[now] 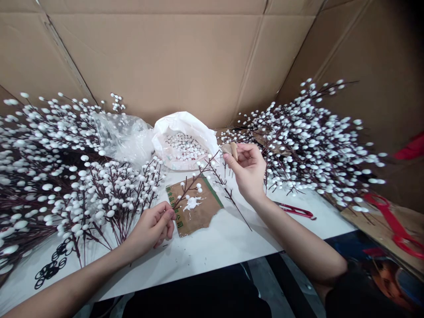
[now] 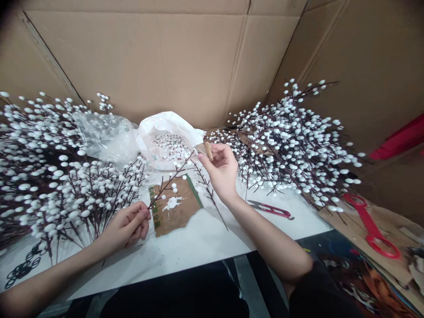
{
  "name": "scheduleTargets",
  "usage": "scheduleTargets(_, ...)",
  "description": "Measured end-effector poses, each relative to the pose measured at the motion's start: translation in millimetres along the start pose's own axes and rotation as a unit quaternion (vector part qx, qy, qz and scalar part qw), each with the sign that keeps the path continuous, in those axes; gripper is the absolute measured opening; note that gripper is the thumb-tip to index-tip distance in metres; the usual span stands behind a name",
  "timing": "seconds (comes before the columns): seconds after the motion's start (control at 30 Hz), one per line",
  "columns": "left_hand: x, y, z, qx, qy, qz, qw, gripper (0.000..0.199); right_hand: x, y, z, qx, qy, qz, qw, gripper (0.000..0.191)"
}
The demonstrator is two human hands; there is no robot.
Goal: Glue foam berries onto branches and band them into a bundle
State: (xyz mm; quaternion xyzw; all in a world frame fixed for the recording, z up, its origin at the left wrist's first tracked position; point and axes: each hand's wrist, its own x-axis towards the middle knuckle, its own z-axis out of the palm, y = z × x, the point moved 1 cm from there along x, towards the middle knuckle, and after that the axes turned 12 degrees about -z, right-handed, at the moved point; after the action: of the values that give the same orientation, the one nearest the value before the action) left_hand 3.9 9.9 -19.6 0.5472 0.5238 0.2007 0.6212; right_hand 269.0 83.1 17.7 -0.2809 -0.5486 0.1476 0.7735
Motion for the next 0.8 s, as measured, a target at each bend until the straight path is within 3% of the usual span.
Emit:
scheduleTargets(0.53, 1.5, -3.9, -2.6, -0.032, 0.006, 0.021, 0.999, 0.037, 0.8, 2.0, -0.4, 0.002, 0.023, 0.019, 1.000, 0.036)
scheduleTargets(0.63, 0.8, -3.4, -2.5, -0.038, 0.008, 0.020, 0.999, 0.036, 1.7, 1.8, -1.2, 0.026, 0.026, 0.075, 0.997, 0.037)
scheduleTargets(0.8, 3.1, -5.3, -2.5, -0.054, 0.010, 0.020, 0.998, 0.036, 3.6, 8.3, -3.3, 0.122, -0.022, 0.265, 0.956, 0.041)
